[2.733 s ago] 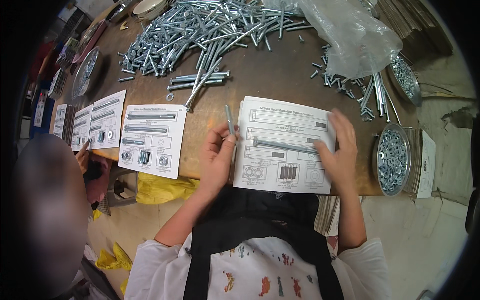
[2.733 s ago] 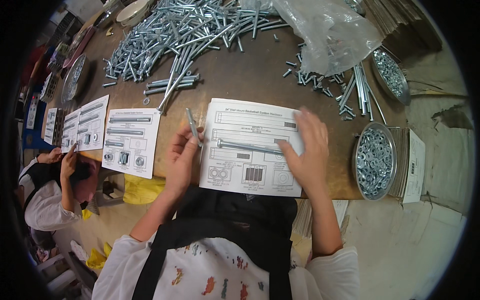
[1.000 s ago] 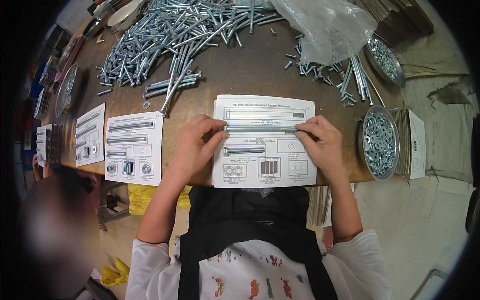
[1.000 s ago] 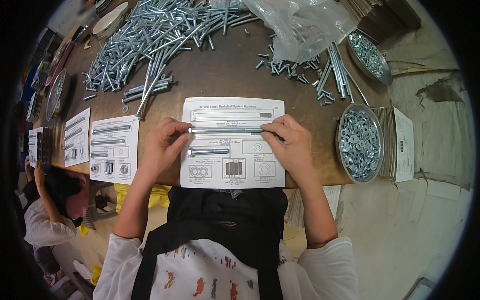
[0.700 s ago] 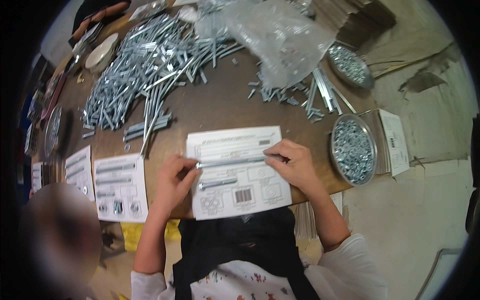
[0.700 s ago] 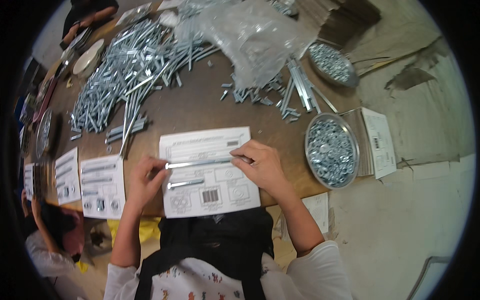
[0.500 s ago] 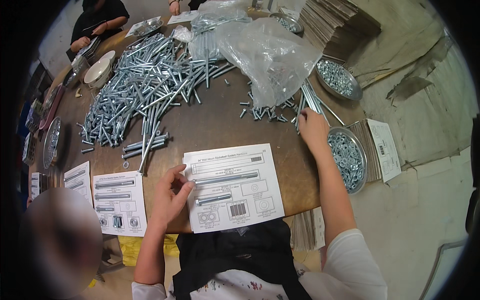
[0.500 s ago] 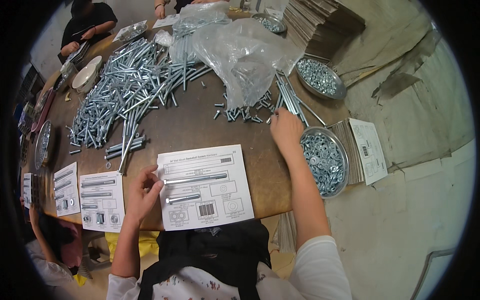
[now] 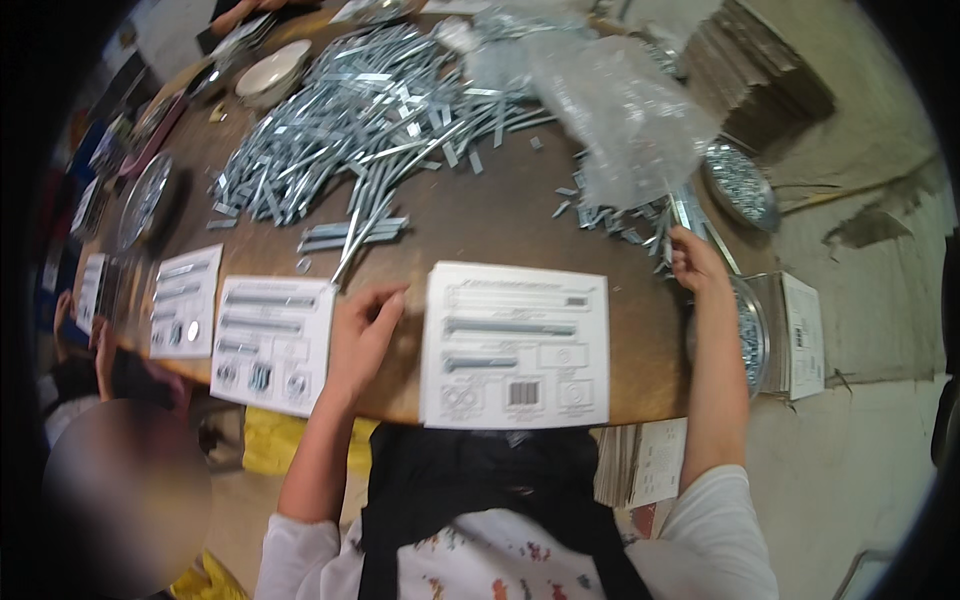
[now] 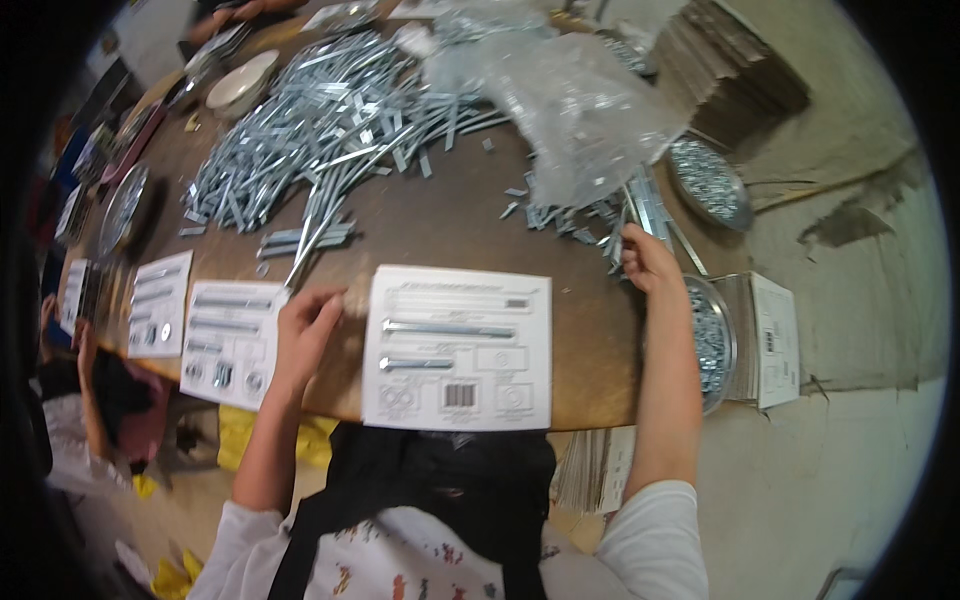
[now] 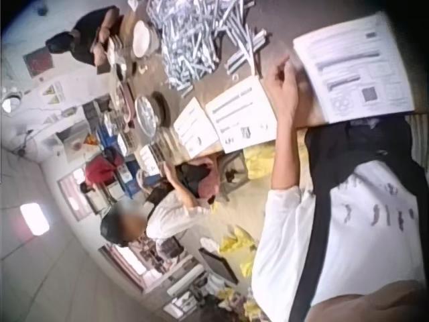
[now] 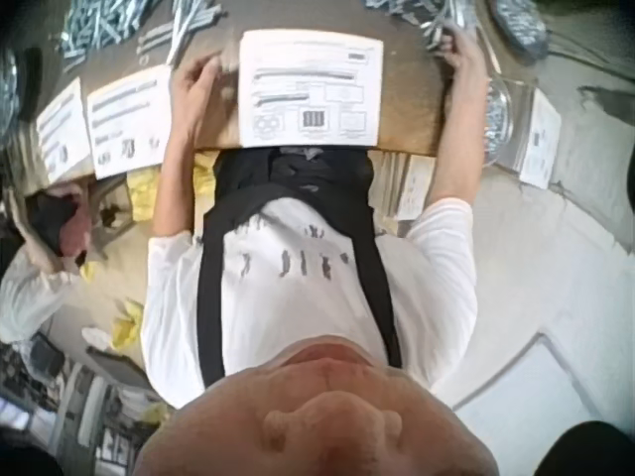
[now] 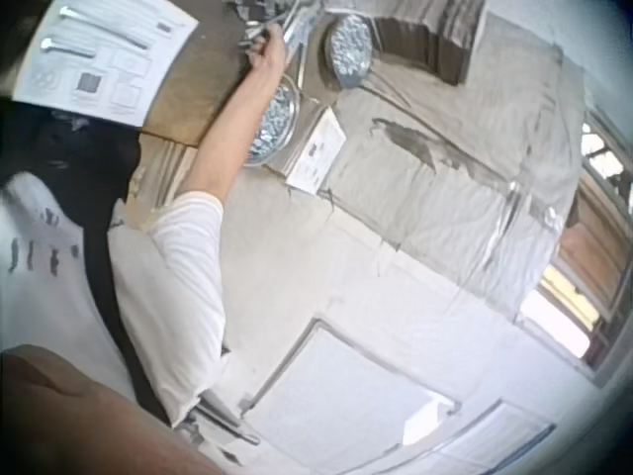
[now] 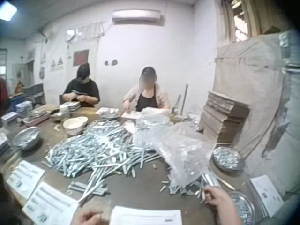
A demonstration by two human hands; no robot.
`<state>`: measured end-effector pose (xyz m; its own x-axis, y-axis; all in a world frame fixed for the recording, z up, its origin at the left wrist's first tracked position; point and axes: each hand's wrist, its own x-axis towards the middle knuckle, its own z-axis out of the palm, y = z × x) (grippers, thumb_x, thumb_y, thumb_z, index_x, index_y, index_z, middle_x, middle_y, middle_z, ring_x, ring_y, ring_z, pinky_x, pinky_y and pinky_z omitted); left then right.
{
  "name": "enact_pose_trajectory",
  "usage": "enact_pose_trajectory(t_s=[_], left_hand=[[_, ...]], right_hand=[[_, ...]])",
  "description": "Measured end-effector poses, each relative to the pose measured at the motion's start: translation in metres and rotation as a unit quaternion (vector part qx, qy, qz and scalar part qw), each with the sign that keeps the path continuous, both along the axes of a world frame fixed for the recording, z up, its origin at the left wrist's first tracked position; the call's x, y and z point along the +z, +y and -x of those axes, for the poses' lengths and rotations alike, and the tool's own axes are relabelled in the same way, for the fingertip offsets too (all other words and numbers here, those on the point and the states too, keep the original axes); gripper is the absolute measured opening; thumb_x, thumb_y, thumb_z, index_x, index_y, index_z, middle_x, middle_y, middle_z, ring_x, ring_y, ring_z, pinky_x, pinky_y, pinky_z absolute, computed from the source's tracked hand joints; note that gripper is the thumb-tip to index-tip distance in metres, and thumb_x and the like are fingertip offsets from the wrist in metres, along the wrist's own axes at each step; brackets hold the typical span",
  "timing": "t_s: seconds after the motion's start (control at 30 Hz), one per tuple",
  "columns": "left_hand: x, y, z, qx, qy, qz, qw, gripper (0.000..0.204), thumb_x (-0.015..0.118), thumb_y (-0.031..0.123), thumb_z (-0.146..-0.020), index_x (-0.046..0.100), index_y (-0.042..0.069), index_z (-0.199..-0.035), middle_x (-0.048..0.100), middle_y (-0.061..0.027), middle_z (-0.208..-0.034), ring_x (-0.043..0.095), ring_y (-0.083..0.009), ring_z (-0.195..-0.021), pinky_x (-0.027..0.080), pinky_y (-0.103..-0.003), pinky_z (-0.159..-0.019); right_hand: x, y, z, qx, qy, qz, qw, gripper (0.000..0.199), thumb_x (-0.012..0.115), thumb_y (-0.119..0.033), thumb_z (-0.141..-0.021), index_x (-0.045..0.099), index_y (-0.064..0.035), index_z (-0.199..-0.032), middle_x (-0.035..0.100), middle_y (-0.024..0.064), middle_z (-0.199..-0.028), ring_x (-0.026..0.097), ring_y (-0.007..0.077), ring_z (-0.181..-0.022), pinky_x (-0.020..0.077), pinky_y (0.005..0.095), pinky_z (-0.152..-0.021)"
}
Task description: The person picks bolts, washers, and nuts from piles on a table and places them onto printed instruction sheets, then stacks the completed sheets. The person repeats this process with multiple fastener sets throughout the clip.
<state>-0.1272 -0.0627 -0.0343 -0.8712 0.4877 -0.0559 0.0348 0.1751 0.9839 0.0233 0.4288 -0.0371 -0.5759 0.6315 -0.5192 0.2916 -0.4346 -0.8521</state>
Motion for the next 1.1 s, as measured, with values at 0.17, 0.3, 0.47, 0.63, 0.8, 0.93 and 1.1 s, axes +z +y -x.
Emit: enact_pose_trajectory(t_s=[0.17,0.3,0.47,0.63,0.8,0.93,1.1], left_hand=[[0.006,0.005,0.009,0.003,-0.014,-0.005,1.0,0.024,0.064,0.013,-0.095,0.071,-0.001,-0.113,0.069,-0.0011,-0.09,0.058,-0.0062,-0.081,0.046,-0.023,-0.072],[0.003,0.021,0.01,-0.045,0.0,0.0,0.999,0.024,0.065,0.011,-0.094,0.071,-0.001,-0.115,0.071,-0.0044,-0.098,0.061,-0.0082,-0.084,0.049,-0.023,-0.076],[0.006,0.036,0.007,-0.094,0.053,0.057,0.993,0.024,0.067,0.01,-0.093,0.071,0.0,-0.114,0.071,-0.0049,-0.101,0.062,-0.0098,-0.085,0.05,-0.025,-0.078],[0.002,0.036,0.007,-0.12,0.065,0.062,0.989,0.02,0.068,0.01,-0.091,0.072,0.001,-0.109,0.069,-0.0054,-0.097,0.062,-0.0112,-0.085,0.05,-0.026,-0.076],[0.006,0.04,0.006,-0.13,0.126,0.099,0.979,0.019,0.069,0.009,-0.09,0.072,0.0,-0.106,0.066,-0.007,-0.09,0.062,-0.0137,-0.082,0.049,-0.027,-0.073],[0.006,0.036,0.006,-0.132,0.146,0.113,0.974,0.02,0.069,0.011,-0.09,0.072,0.0,-0.106,0.067,-0.0079,-0.091,0.062,-0.0144,-0.081,0.049,-0.027,-0.072],[0.016,0.057,0.021,-0.136,0.082,0.063,0.985,0.024,0.067,0.012,-0.091,0.071,0.001,-0.112,0.07,-0.01,-0.094,0.064,-0.0155,-0.081,0.05,-0.026,-0.074]], right_hand=[[0.026,-0.142,-0.017,0.185,0.025,-0.425,0.886,0.018,0.065,-0.007,-0.082,0.07,0.002,-0.097,0.057,-0.0041,-0.069,0.045,0.0036,-0.056,0.0375,0.0209,-0.052],[0.055,-0.2,-0.003,0.33,0.091,-0.586,0.735,0.017,0.069,-0.006,-0.078,0.072,-0.0055,-0.094,0.064,0.0059,-0.079,0.059,0.0185,-0.063,0.0467,0.0302,-0.058],[0.052,-0.196,0.022,0.396,0.148,-0.659,0.622,0.019,0.071,-0.004,-0.077,0.072,-0.0064,-0.095,0.063,0.0068,-0.081,0.062,0.0247,-0.07,0.0484,0.0342,-0.061],[0.038,-0.205,0.031,0.409,0.149,-0.647,0.626,0.017,0.07,-0.005,-0.078,0.072,-0.0075,-0.095,0.064,0.0059,-0.081,0.063,0.0237,-0.07,0.0492,0.0342,-0.062],[0.03,-0.209,0.025,0.398,0.126,-0.611,0.673,0.017,0.07,-0.005,-0.079,0.073,-0.0092,-0.095,0.064,0.0061,-0.081,0.063,0.0241,-0.071,0.0498,0.0341,-0.063],[0.035,-0.205,0.026,0.405,0.134,-0.631,0.647,0.017,0.07,-0.008,-0.08,0.073,-0.0097,-0.097,0.065,0.0068,-0.086,0.066,0.0267,-0.076,0.0522,0.036,-0.067],[0.038,-0.146,0.037,0.215,0.056,-0.624,0.749,0.016,0.067,-0.012,-0.084,0.075,-0.0065,-0.098,0.07,0.0119,-0.088,0.068,0.0299,-0.078,0.0524,0.0373,-0.069]])
